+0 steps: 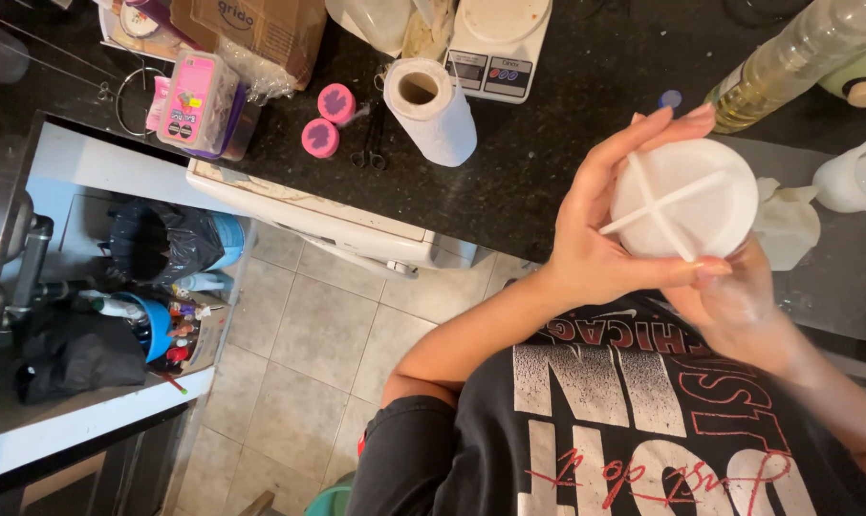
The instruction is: Cleaning and preparing a silicone mold by wiping it with a paper towel and turning it inside out.
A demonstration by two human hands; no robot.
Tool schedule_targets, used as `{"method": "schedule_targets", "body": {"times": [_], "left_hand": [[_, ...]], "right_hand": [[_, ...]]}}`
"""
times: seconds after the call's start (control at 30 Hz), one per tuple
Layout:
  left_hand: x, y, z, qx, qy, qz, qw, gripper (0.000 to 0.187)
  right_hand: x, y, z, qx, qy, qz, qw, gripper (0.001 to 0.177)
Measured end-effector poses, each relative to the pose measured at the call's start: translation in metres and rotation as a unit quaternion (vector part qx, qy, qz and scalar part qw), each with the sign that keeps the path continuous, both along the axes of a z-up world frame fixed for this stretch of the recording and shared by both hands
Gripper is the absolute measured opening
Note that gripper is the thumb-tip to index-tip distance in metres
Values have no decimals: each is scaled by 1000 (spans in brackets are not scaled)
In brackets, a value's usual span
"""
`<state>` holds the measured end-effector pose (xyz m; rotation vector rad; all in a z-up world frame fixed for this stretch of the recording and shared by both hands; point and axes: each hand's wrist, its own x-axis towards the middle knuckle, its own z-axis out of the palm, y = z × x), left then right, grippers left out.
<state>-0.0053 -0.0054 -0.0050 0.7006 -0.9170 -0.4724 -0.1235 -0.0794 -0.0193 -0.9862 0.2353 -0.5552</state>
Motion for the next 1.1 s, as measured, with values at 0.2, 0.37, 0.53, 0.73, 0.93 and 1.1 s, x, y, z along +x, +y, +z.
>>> {"method": "schedule_targets", "body": {"times": [0.2, 0.37, 0.53, 0.73, 0.93, 1.1], "left_hand": [[-3, -6, -26, 22, 201, -129, 971, 37], [-2, -10, -30, -24, 327, -228, 917, 71], [-7, -9, -25, 18, 323, -208, 923, 72], [-5, -8, -24, 35, 371, -258, 892, 70], [0, -2, -12, 32, 386, -332, 860, 58], [3, 3, -9, -39, 437, -372, 818, 54]], "right_hand": [[-22, -21, -37, -321, 63, -179, 928, 34], [5, -13, -2, -508, 38, -182, 841, 69], [15, -1, 10, -438, 15, -50, 897, 83], [1, -16, -32, -493, 25, -63, 868, 51], [-20, -35, -64, -516, 72, -59, 851, 26], [21, -50, 15, -627, -95, -125, 763, 17]]}}
